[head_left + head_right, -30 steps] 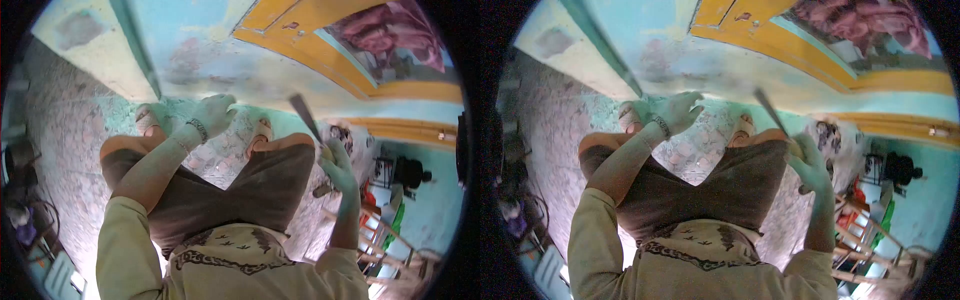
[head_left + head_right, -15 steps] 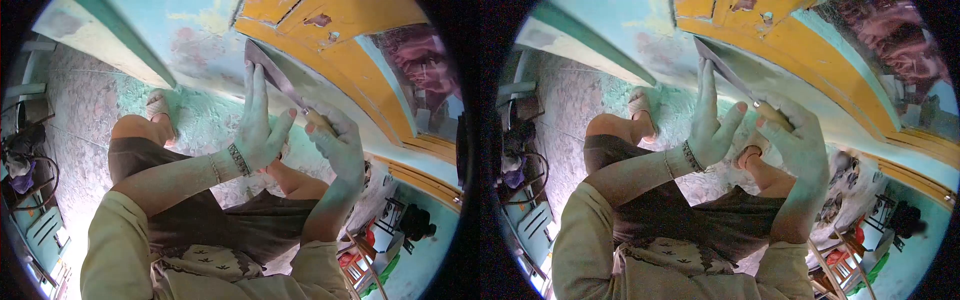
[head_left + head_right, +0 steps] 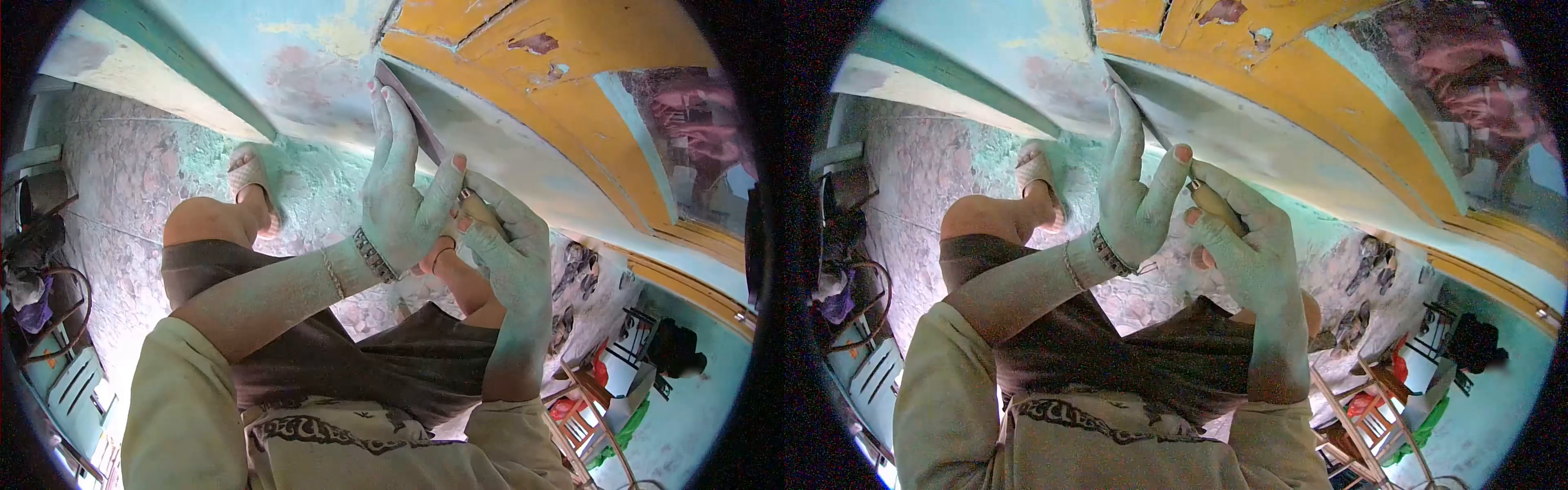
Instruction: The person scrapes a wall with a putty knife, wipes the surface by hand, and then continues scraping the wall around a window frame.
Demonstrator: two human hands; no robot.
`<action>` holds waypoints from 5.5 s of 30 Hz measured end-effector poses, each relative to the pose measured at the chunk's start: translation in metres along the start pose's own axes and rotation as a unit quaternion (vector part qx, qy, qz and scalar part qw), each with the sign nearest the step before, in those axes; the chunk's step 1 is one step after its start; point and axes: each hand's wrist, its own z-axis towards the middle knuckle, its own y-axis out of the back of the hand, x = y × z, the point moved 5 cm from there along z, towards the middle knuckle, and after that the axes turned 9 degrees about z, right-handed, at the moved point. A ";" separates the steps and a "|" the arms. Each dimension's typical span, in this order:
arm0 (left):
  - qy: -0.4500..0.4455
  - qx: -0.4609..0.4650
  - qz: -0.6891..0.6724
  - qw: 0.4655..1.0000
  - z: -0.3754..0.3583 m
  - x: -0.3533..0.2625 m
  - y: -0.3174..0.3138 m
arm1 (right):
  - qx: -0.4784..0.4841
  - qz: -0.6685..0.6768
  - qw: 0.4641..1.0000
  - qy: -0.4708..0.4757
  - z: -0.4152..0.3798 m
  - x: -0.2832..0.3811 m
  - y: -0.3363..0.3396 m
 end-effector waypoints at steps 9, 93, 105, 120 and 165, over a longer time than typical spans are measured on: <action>-0.013 -0.017 -0.001 1.000 0.000 -0.001 0.002 | -0.010 0.017 1.000 -0.006 -0.001 -0.002 -0.001; -0.060 0.009 0.039 0.997 0.000 -0.002 0.001 | 0.023 0.001 0.999 0.034 0.007 -0.012 0.001; -0.053 -0.017 0.037 0.998 0.001 0.005 0.003 | 0.007 0.003 1.000 0.019 0.011 -0.017 -0.002; -0.044 -0.008 0.039 0.998 0.001 0.010 0.003 | -0.004 -0.001 1.000 -0.002 0.012 -0.015 -0.009; -0.030 0.001 0.059 0.998 -0.004 0.017 -0.002 | -0.033 -0.040 0.999 -0.009 0.018 -0.009 -0.008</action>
